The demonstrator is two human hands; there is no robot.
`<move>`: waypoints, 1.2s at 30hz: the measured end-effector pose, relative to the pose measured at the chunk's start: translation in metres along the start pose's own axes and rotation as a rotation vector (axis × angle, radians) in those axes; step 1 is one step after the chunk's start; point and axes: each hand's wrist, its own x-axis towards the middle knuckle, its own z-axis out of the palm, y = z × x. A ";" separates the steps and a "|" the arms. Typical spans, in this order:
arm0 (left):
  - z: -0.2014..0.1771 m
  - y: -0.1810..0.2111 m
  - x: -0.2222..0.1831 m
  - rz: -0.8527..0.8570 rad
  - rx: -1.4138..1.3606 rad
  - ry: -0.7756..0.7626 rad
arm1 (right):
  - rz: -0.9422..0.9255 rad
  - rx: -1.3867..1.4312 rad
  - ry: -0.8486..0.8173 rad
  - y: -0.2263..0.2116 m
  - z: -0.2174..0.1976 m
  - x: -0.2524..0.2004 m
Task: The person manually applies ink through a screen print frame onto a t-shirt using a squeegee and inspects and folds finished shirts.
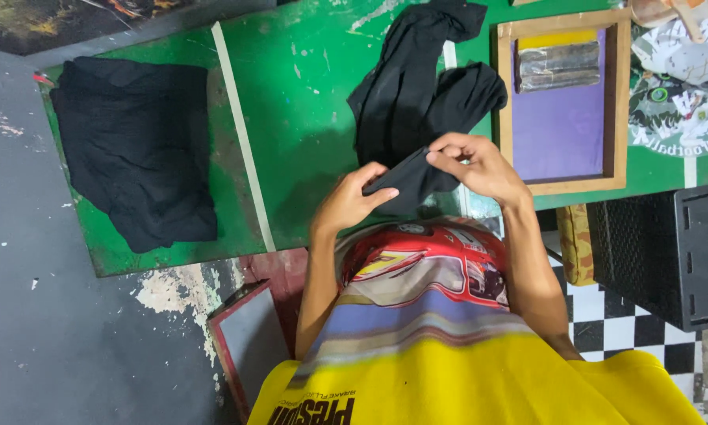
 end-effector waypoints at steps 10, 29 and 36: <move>-0.016 0.002 0.001 -0.123 0.430 0.127 | -0.082 0.002 0.336 0.021 -0.006 0.013; 0.028 -0.012 0.002 -0.042 -0.173 0.147 | 0.055 1.362 0.606 0.018 0.093 0.006; 0.022 -0.027 -0.010 -0.047 -0.324 -0.137 | -0.058 1.109 0.547 0.021 0.126 0.008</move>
